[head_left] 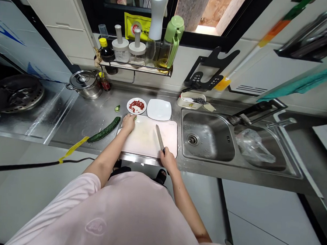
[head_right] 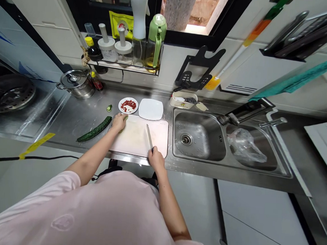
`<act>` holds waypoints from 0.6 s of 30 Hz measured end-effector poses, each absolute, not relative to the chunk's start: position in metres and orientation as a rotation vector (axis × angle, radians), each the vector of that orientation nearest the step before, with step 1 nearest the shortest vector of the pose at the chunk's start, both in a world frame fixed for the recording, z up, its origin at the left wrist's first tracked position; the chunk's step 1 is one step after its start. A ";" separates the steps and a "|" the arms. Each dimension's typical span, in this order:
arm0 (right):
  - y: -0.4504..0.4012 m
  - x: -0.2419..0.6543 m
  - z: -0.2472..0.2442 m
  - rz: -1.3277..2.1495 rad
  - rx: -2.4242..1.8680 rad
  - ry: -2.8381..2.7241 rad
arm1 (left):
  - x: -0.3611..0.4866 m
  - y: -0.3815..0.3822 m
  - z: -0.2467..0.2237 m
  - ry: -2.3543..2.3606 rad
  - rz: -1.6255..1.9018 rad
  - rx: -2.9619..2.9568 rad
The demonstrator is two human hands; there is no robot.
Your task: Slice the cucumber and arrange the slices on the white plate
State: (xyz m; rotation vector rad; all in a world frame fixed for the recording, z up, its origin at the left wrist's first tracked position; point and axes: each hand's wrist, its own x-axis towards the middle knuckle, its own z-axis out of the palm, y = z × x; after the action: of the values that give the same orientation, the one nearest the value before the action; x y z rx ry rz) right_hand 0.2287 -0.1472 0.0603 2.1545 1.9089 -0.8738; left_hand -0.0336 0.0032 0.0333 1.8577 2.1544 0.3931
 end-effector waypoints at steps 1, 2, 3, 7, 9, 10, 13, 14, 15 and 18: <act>-0.147 0.229 0.060 -0.873 2.156 1.911 | -0.034 0.006 0.032 2.144 0.360 1.884; -0.147 0.229 0.059 -0.874 2.157 1.917 | -0.034 0.007 0.031 2.136 0.329 1.909; -0.147 0.229 0.059 -0.877 2.158 1.921 | -0.035 0.009 0.030 2.130 0.300 1.933; -0.148 0.230 0.057 -0.898 2.159 1.926 | -0.038 0.014 0.027 2.127 0.237 1.997; -0.148 0.230 0.057 -0.905 2.162 1.919 | -0.038 0.017 0.029 2.116 0.213 2.000; -0.148 0.230 0.057 -0.906 2.163 1.919 | -0.038 0.019 0.030 2.113 0.199 1.993; -0.147 0.229 0.057 -0.898 2.168 1.922 | -0.038 0.022 0.035 2.113 0.182 1.967; -0.147 0.229 0.057 -0.892 2.171 1.918 | -0.038 0.022 0.037 2.113 0.192 1.966; -0.147 0.229 0.057 -0.886 2.173 1.917 | -0.038 0.023 0.038 2.108 0.212 1.972; -0.147 0.229 0.057 -0.880 2.170 1.936 | -0.040 0.023 0.040 2.083 0.320 1.977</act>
State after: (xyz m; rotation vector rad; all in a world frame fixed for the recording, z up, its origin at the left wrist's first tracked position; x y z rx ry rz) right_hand 0.2294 -0.1474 0.0567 2.1701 1.9358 -0.8795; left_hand -0.0395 0.0230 0.0395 1.9772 2.0828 0.3201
